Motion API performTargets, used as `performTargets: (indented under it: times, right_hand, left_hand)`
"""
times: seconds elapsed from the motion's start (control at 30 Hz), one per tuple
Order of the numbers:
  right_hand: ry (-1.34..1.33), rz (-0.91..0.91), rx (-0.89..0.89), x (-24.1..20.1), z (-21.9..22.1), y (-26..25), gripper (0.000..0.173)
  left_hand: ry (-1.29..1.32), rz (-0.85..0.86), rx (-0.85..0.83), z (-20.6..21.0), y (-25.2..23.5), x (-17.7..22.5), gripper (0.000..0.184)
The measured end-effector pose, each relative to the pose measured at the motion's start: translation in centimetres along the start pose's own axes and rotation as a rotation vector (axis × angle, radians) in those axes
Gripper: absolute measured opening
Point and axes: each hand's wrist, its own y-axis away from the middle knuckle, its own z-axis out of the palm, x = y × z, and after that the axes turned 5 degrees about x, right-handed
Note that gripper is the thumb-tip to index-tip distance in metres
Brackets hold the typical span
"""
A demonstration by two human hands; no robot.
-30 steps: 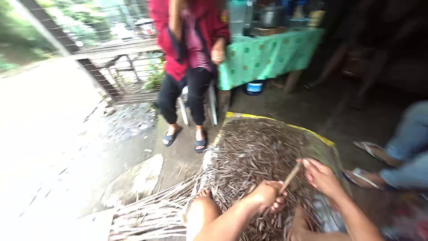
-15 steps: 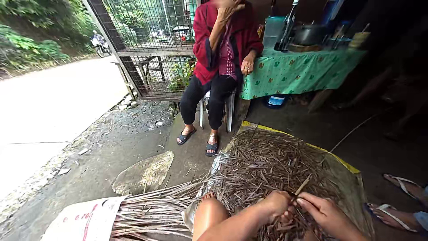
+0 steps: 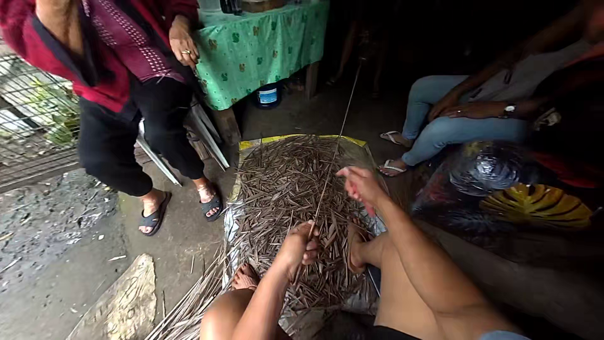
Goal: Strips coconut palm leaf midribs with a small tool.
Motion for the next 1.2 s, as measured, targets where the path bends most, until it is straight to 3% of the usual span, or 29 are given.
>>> performTargets:
  times: [0.13,0.3,0.43,0.57,0.7,0.87,1.07,1.2]
  right_hand:
    - [-0.157,0.023,-0.375,-1.0,3.2,3.5,0.034]
    - [-0.250,0.025,-0.284,-1.0,4.3,3.5,0.031]
    - [-0.061,-0.061,-0.254,-0.5,3.4,2.6,0.027]
    - [0.201,-0.302,-0.493,-0.7,3.8,4.8,0.035]
    - [0.412,-0.525,-0.572,-1.3,4.4,6.6,0.038]
    - [0.540,-0.611,-0.459,-0.7,3.6,5.5,0.042]
    - [0.714,-0.341,-0.147,-0.3,1.9,2.9,0.040]
    - [0.500,-0.248,0.076,0.2,0.1,1.0,0.035]
  left_hand:
    - [-0.001,-0.002,0.007,-0.1,-0.3,0.1,0.040]
    - [-0.058,0.011,0.060,0.1,-0.4,0.1,0.040]
    - [-0.122,0.046,0.105,-0.2,-0.7,-0.3,0.039]
    - [-0.066,0.033,0.116,-0.4,-0.6,-0.2,0.039]
    - [-0.030,0.042,0.161,-0.1,-0.8,0.0,0.039]
    - [-0.044,0.038,0.161,0.2,-0.9,-0.1,0.038]
    - [-0.083,0.033,0.113,0.7,-0.9,-0.3,0.038]
    - [-0.094,0.023,0.061,0.6,-0.4,-0.5,0.038]
